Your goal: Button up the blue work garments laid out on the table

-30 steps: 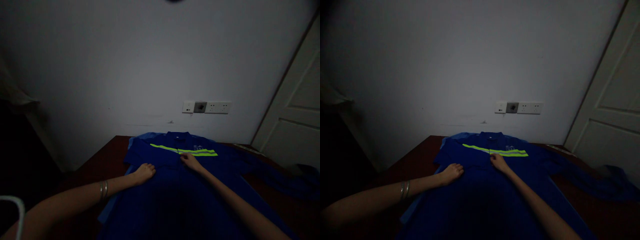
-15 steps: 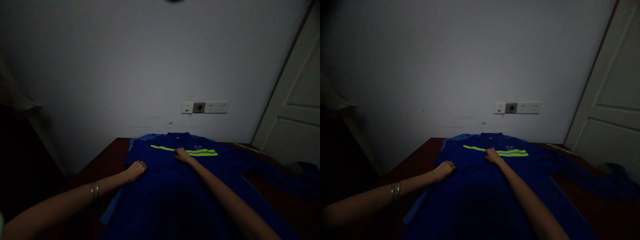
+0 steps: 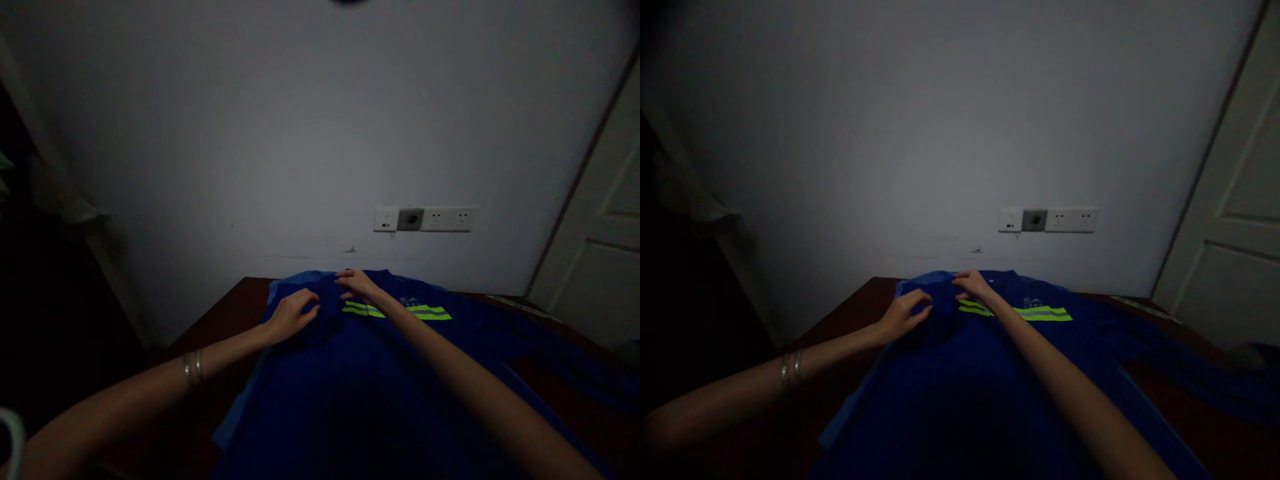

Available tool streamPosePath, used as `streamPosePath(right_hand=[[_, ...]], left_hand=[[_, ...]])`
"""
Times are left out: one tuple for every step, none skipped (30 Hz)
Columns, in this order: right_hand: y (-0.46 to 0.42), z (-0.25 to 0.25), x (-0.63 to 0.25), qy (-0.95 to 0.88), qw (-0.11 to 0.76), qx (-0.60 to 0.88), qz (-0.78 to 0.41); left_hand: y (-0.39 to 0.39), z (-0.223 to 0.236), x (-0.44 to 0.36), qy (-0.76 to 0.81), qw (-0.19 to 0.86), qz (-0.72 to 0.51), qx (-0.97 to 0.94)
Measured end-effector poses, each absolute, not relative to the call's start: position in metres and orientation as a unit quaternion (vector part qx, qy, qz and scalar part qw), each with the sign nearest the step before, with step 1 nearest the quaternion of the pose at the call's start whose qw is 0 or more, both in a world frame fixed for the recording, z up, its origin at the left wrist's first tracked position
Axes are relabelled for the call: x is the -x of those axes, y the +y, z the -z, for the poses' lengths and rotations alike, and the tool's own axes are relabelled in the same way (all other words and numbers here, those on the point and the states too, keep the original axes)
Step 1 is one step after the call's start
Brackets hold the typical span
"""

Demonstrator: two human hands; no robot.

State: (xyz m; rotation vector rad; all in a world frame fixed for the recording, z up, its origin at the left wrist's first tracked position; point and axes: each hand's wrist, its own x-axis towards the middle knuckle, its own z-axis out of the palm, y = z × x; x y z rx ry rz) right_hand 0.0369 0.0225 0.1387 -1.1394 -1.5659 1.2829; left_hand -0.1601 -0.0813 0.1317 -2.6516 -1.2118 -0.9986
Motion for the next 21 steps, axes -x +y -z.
streamPosePath(right_hand=[[0.020,-0.146,-0.031,-0.606,0.407,0.441,-0.522],[0.016,-0.153,-0.026,-0.595,0.416,0.432,-0.536],[0.013,-0.159,-0.022,-0.584,0.423,0.424,-0.548],[0.010,-0.165,-0.018,-0.575,0.428,0.416,-0.560],[0.007,-0.170,-0.016,-0.567,0.433,0.409,-0.569],[0.003,-0.174,-0.014,-0.561,0.436,0.403,-0.577],[0.000,-0.178,-0.012,-0.555,0.440,0.396,-0.585],[-0.004,-0.182,-0.011,-0.549,0.443,0.387,-0.594],[-0.007,-0.185,-0.010,-0.541,0.446,0.379,-0.604],[-0.010,-0.188,-0.010,-0.533,0.449,0.370,-0.614],[-0.013,-0.191,-0.009,-0.525,0.452,0.363,-0.623],[-0.016,-0.193,-0.009,-0.518,0.455,0.357,-0.630],[-0.020,-0.195,-0.008,-0.514,0.458,0.353,-0.634],[-0.022,-0.197,-0.008,-0.513,0.459,0.351,-0.635],[-0.025,-0.198,-0.007,-0.514,0.460,0.349,-0.634],[-0.028,-0.199,-0.006,-0.517,0.459,0.346,-0.634],[-0.030,-0.199,-0.004,-0.521,0.457,0.345,-0.633],[-0.031,-0.199,-0.003,-0.526,0.455,0.343,-0.631],[-0.032,-0.199,-0.002,-0.531,0.451,0.341,-0.631],[-0.032,-0.198,-0.001,-0.535,0.449,0.338,-0.630],[-0.032,-0.198,-0.001,-0.538,0.448,0.335,-0.631]], left_hand=[[-0.083,-0.137,0.161,-0.393,0.019,0.345,0.852],[-0.085,-0.141,0.162,-0.394,0.011,0.360,0.846],[-0.087,-0.144,0.164,-0.394,0.005,0.371,0.841],[-0.088,-0.147,0.167,-0.396,0.000,0.378,0.837],[-0.090,-0.149,0.170,-0.399,-0.006,0.381,0.834],[-0.092,-0.150,0.173,-0.404,-0.013,0.382,0.831],[-0.094,-0.151,0.176,-0.409,-0.021,0.381,0.829],[-0.095,-0.151,0.178,-0.413,-0.031,0.379,0.828],[-0.097,-0.152,0.180,-0.416,-0.041,0.374,0.828],[-0.100,-0.153,0.182,-0.416,-0.050,0.367,0.830],[-0.102,-0.154,0.182,-0.415,-0.057,0.362,0.833],[-0.105,-0.155,0.181,-0.416,-0.061,0.360,0.833],[-0.108,-0.157,0.180,-0.419,-0.060,0.361,0.831],[-0.111,-0.159,0.177,-0.425,-0.055,0.367,0.826],[-0.115,-0.160,0.175,-0.432,-0.044,0.372,0.820],[-0.117,-0.161,0.172,-0.440,-0.031,0.374,0.816],[-0.120,-0.162,0.168,-0.448,-0.016,0.370,0.814],[-0.121,-0.162,0.166,-0.455,-0.001,0.362,0.813],[-0.122,-0.162,0.164,-0.462,0.011,0.353,0.814],[-0.122,-0.162,0.162,-0.467,0.017,0.345,0.814],[-0.121,-0.162,0.162,-0.470,0.020,0.343,0.813]])
